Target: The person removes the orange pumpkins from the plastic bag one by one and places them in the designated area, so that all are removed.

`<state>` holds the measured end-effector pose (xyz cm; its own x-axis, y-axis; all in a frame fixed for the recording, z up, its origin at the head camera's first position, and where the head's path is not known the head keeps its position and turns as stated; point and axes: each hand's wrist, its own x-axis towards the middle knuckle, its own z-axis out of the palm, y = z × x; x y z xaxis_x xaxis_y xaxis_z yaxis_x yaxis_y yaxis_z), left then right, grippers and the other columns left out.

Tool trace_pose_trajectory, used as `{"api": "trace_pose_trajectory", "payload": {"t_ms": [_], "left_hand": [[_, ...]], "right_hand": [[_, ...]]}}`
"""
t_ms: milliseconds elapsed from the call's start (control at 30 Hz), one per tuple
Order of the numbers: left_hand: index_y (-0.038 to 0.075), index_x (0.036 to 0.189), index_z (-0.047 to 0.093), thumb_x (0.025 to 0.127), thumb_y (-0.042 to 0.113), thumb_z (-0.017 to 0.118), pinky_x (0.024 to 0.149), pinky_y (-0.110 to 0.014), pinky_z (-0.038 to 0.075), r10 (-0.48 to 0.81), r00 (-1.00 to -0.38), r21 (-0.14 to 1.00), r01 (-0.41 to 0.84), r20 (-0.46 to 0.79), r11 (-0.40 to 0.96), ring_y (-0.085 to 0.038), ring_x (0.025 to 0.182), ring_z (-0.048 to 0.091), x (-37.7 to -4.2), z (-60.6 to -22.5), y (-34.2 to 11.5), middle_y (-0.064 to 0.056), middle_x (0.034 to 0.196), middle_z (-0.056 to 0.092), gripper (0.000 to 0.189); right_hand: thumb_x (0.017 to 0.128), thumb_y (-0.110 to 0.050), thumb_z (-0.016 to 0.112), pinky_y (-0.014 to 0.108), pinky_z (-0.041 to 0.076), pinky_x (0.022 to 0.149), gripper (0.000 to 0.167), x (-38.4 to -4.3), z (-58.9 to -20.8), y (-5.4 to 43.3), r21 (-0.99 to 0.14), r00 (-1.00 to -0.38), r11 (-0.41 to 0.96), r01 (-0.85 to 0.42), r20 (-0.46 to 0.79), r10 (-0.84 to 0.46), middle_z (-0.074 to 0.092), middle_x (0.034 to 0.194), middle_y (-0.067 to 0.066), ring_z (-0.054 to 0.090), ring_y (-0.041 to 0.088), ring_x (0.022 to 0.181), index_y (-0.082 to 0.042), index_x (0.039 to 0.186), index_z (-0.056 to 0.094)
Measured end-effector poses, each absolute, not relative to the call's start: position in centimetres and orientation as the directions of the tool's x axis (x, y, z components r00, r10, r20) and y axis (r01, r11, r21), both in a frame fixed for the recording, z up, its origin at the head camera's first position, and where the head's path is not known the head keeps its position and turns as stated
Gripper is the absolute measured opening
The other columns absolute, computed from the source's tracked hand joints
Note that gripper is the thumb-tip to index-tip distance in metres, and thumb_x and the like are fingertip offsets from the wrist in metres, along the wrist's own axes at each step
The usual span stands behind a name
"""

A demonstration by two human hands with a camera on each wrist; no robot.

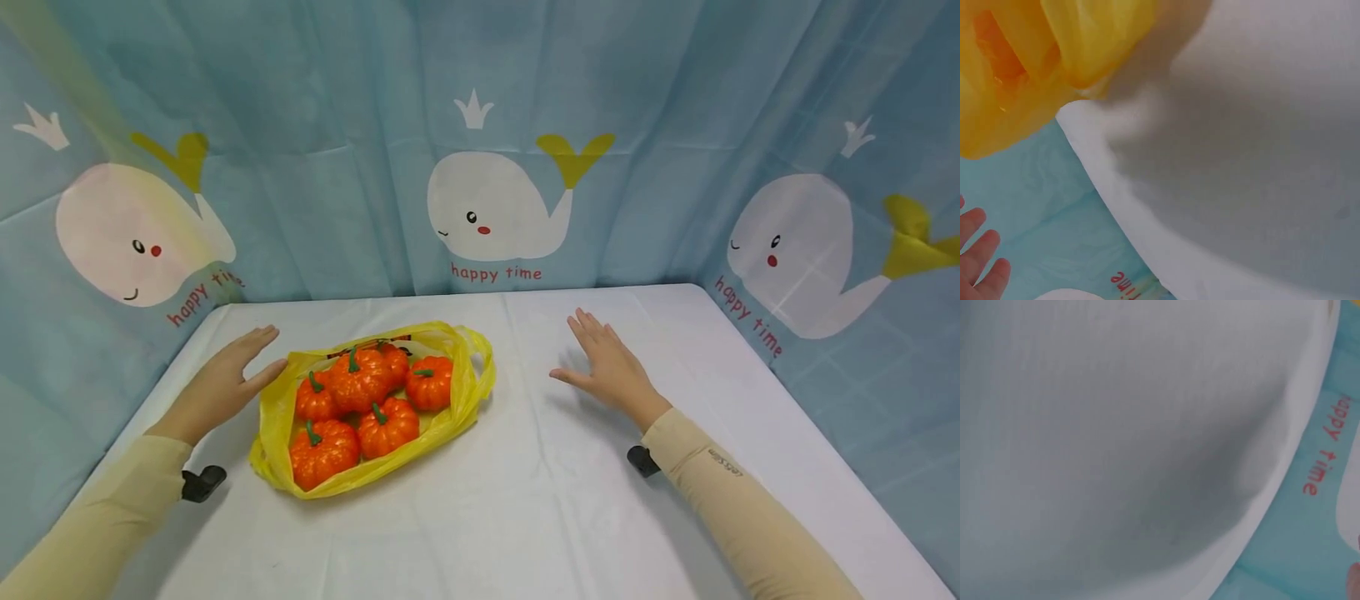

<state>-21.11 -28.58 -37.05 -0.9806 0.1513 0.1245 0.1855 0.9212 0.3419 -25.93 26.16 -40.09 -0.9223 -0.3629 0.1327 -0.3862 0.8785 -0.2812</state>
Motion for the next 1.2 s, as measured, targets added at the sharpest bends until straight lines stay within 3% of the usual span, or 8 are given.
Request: {"api": "trace_pose_trajectory", "payload": {"t_ms": [400, 633, 867, 1200], "left_hand": [[0.0, 0.15, 0.038, 0.1, 0.037, 0.057, 0.112, -0.065, 0.03, 0.128, -0.986, 0.379, 0.158, 0.103, 0.912, -0.049, 0.142, 0.032, -20.1, -37.2, -27.8, -0.025, 0.158, 0.033, 0.065], [-0.001, 0.146, 0.046, 0.098, 0.028, 0.062, 0.101, -0.061, 0.046, 0.095, -0.987, 0.426, 0.142, 0.13, 0.893, -0.048, 0.125, 0.053, -19.5, -37.1, -27.2, -0.027, 0.15, 0.044, 0.058], [-0.001, 0.143, 0.05, 0.098, 0.024, 0.062, 0.088, -0.054, 0.055, 0.068, -0.987, 0.467, 0.128, 0.144, 0.875, -0.048, 0.113, 0.06, -19.0, -37.2, -26.9, -0.03, 0.145, 0.048, 0.053], [-0.002, 0.137, 0.055, 0.097, 0.019, 0.064, 0.087, -0.051, 0.056, -0.042, -0.984, 0.563, 0.064, 0.172, 0.824, -0.046, 0.109, 0.065, -18.4, -37.1, -25.8, -0.029, 0.136, 0.057, 0.046]], "right_hand": [[0.087, -0.056, 0.069, 0.05, 0.016, 0.124, 0.097, -24.2, -39.9, 23.8, -0.309, -0.879, 0.824, -0.474, 0.226, -0.421, 0.016, 0.167, 0.013, 0.019, 0.034, 0.153, -0.008, 0.158, 0.023], [0.088, -0.053, 0.069, 0.05, 0.016, 0.125, 0.096, -23.4, -39.8, 22.5, -0.352, -0.875, 0.801, -0.484, 0.211, -0.436, 0.015, 0.168, 0.01, 0.019, 0.033, 0.154, -0.008, 0.159, 0.022], [0.087, -0.051, 0.071, 0.051, 0.019, 0.123, 0.095, -22.8, -39.8, 21.5, -0.361, -0.858, 0.778, -0.513, 0.235, -0.457, 0.018, 0.167, 0.011, 0.023, 0.034, 0.152, -0.008, 0.158, 0.025], [0.086, -0.051, 0.073, 0.051, 0.019, 0.123, 0.095, -22.0, -39.5, 19.6, -0.389, -0.852, 0.758, -0.523, 0.223, -0.473, 0.022, 0.166, 0.009, 0.024, 0.033, 0.152, -0.009, 0.158, 0.027]]}}
